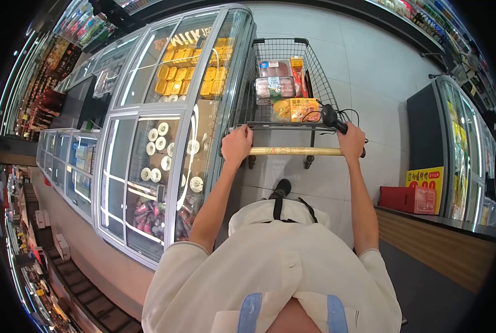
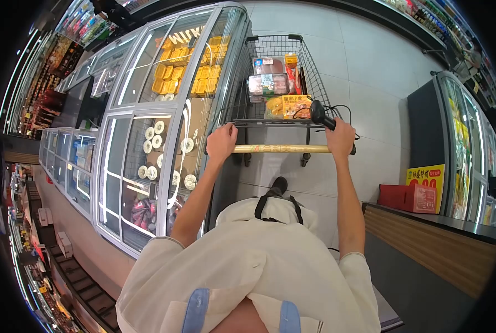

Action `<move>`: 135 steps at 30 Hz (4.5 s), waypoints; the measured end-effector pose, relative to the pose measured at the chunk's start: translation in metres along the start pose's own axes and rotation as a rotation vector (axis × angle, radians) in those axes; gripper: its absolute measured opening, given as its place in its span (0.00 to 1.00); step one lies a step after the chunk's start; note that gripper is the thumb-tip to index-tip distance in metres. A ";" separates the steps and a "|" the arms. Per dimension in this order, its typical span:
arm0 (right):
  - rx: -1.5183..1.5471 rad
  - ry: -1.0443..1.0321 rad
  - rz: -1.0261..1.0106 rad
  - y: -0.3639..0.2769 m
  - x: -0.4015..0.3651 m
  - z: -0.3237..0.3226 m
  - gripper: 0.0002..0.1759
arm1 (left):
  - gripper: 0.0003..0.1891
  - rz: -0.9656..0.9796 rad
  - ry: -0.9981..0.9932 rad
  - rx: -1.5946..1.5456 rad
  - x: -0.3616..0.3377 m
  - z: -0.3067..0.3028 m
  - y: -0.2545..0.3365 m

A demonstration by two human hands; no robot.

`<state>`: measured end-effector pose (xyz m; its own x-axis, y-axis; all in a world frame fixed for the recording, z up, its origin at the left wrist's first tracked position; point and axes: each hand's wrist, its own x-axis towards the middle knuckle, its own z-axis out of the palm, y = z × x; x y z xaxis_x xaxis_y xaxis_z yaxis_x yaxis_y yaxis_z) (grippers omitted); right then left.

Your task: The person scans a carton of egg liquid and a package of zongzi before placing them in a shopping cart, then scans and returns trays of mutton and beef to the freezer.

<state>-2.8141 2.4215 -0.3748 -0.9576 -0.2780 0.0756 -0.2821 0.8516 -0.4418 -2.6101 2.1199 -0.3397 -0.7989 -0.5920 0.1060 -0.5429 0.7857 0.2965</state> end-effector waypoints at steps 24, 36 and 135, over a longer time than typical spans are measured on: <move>0.019 -0.034 -0.068 0.026 0.245 0.053 0.16 | 0.14 -0.056 0.031 0.031 0.196 0.071 0.060; -0.004 0.023 -0.130 0.040 0.388 0.083 0.18 | 0.13 -0.040 0.065 -0.033 0.315 0.117 0.096; 0.173 -0.380 -1.067 -0.536 1.300 0.514 0.16 | 0.29 -0.940 0.235 -0.003 1.101 0.224 -0.066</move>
<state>-3.8779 1.3751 -0.4992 -0.1473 -0.9636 0.2232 -0.9002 0.0371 -0.4339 -3.5122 1.4563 -0.4548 0.0334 -0.9994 0.0115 -0.9326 -0.0270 0.3598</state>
